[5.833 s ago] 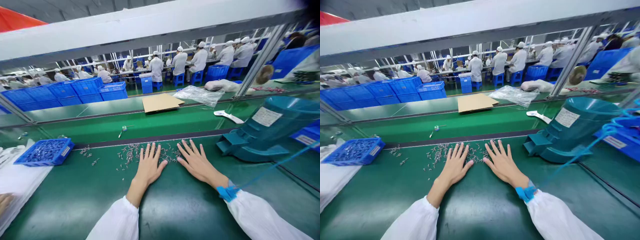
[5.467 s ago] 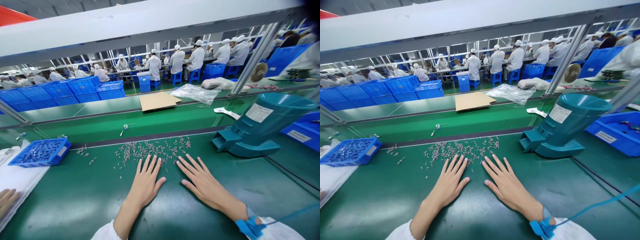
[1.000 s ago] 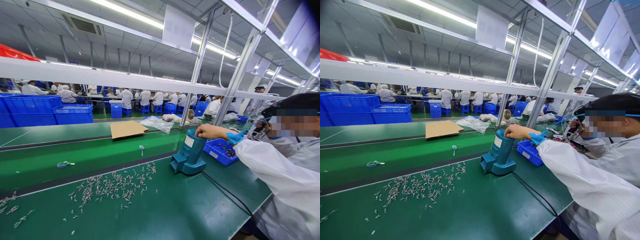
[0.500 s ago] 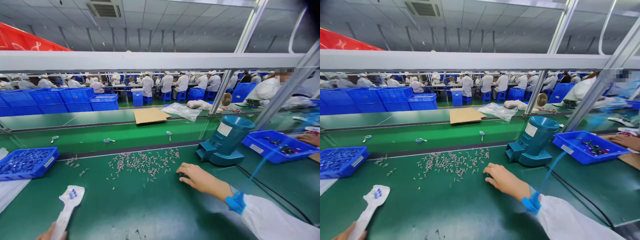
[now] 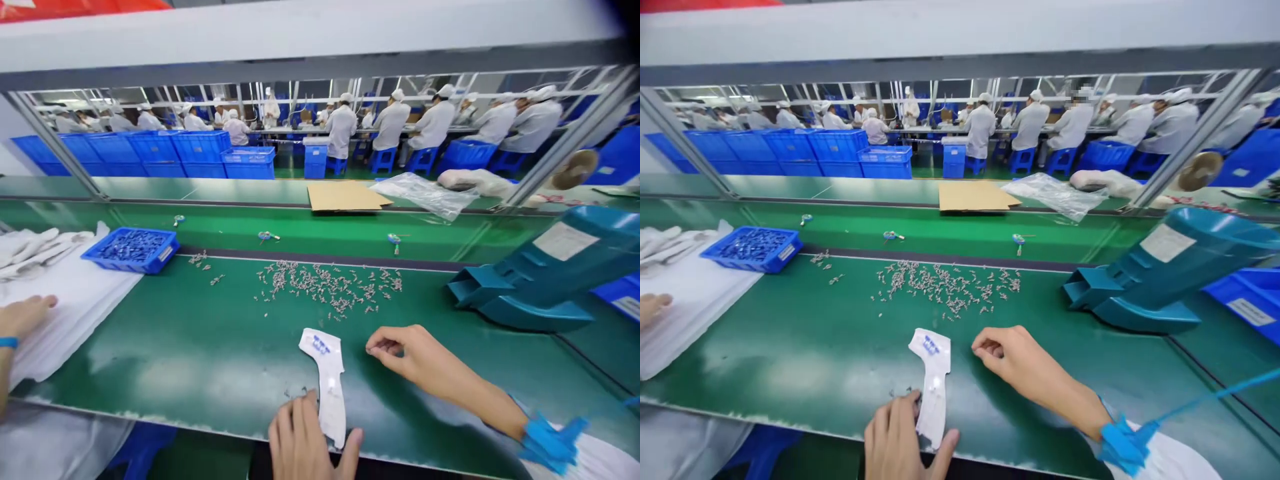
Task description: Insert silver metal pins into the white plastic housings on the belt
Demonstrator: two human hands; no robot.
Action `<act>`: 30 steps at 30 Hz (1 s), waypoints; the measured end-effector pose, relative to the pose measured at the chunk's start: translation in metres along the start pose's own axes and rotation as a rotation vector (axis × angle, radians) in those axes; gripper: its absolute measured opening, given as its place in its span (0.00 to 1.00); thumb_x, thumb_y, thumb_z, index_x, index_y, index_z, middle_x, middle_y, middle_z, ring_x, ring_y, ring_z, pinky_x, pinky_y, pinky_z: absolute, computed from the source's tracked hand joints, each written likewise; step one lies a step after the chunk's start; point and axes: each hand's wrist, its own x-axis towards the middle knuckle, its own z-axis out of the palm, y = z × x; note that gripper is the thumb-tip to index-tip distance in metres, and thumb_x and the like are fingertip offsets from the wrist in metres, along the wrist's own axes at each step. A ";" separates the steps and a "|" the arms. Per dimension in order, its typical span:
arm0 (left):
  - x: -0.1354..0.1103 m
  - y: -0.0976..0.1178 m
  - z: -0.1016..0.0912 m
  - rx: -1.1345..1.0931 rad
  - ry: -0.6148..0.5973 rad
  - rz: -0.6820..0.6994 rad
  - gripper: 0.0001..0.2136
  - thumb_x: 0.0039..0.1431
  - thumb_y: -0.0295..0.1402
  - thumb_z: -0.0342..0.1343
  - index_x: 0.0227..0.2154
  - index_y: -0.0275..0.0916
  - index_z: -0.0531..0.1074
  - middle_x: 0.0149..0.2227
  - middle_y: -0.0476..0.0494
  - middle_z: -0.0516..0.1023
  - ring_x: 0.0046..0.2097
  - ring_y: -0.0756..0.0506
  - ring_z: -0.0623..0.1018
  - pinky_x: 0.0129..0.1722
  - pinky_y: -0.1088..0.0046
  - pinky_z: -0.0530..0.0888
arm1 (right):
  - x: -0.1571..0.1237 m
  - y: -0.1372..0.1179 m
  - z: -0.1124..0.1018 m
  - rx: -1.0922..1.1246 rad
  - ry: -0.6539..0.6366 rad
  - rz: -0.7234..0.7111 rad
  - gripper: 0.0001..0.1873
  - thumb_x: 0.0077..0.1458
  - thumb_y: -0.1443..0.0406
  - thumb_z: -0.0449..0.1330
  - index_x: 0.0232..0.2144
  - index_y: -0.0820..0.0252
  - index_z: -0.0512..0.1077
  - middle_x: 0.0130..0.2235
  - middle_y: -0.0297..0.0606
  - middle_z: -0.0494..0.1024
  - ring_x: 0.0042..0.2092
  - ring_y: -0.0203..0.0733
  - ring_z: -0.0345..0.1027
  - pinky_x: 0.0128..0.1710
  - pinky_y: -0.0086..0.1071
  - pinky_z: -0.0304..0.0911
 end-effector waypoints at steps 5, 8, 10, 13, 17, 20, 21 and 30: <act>0.029 -0.004 -0.023 -0.237 -0.156 0.060 0.16 0.66 0.36 0.51 0.55 0.41 0.62 0.46 0.38 0.75 0.49 0.40 0.74 0.47 0.59 0.73 | -0.004 -0.029 0.024 0.177 -0.194 -0.066 0.11 0.61 0.58 0.57 0.34 0.55 0.77 0.37 0.35 0.81 0.36 0.42 0.72 0.36 0.30 0.64; 0.043 -0.014 -0.031 -0.240 -0.305 0.211 0.20 0.65 0.37 0.54 0.58 0.42 0.62 0.57 0.39 0.71 0.59 0.39 0.69 0.55 0.57 0.71 | 0.001 -0.034 0.034 0.080 -0.248 -0.099 0.09 0.60 0.61 0.56 0.34 0.55 0.76 0.37 0.35 0.78 0.38 0.42 0.70 0.35 0.29 0.61; 0.047 -0.020 -0.032 -0.204 -0.364 0.291 0.26 0.63 0.39 0.58 0.62 0.41 0.59 0.63 0.39 0.66 0.64 0.36 0.64 0.59 0.54 0.68 | 0.006 -0.036 0.038 0.020 -0.278 -0.098 0.08 0.59 0.63 0.56 0.34 0.55 0.76 0.36 0.35 0.78 0.39 0.43 0.69 0.36 0.29 0.60; 0.046 -0.023 -0.029 -0.171 -0.398 0.322 0.28 0.64 0.42 0.56 0.63 0.41 0.59 0.66 0.39 0.63 0.65 0.36 0.63 0.60 0.52 0.67 | 0.016 -0.043 0.037 -0.088 -0.306 -0.081 0.07 0.57 0.65 0.56 0.32 0.56 0.75 0.33 0.35 0.77 0.38 0.42 0.68 0.35 0.29 0.58; 0.044 -0.022 -0.026 -0.160 -0.409 0.309 0.28 0.64 0.43 0.56 0.63 0.40 0.59 0.67 0.41 0.62 0.65 0.36 0.63 0.60 0.52 0.66 | 0.026 -0.058 0.032 -0.261 -0.387 -0.086 0.09 0.54 0.68 0.55 0.22 0.57 0.68 0.23 0.32 0.67 0.30 0.38 0.61 0.27 0.29 0.50; 0.044 -0.022 -0.026 -0.163 -0.407 0.305 0.29 0.63 0.44 0.56 0.64 0.41 0.59 0.67 0.43 0.62 0.65 0.37 0.63 0.60 0.52 0.66 | 0.029 -0.066 0.032 -0.347 -0.386 -0.058 0.09 0.54 0.68 0.54 0.22 0.57 0.66 0.24 0.33 0.67 0.30 0.39 0.59 0.27 0.30 0.49; 0.044 -0.023 -0.026 -0.166 -0.404 0.305 0.29 0.64 0.44 0.56 0.64 0.41 0.59 0.67 0.43 0.62 0.65 0.37 0.63 0.60 0.53 0.66 | 0.029 -0.067 0.033 -0.360 -0.376 -0.049 0.08 0.54 0.68 0.55 0.23 0.57 0.67 0.25 0.34 0.68 0.30 0.40 0.60 0.27 0.31 0.49; 0.045 -0.020 -0.025 -0.170 -0.403 0.306 0.29 0.63 0.44 0.56 0.63 0.40 0.60 0.66 0.43 0.64 0.64 0.36 0.65 0.58 0.53 0.67 | 0.029 -0.056 0.040 -0.308 -0.356 0.087 0.04 0.52 0.63 0.60 0.32 0.54 0.68 0.34 0.38 0.75 0.39 0.48 0.67 0.31 0.32 0.53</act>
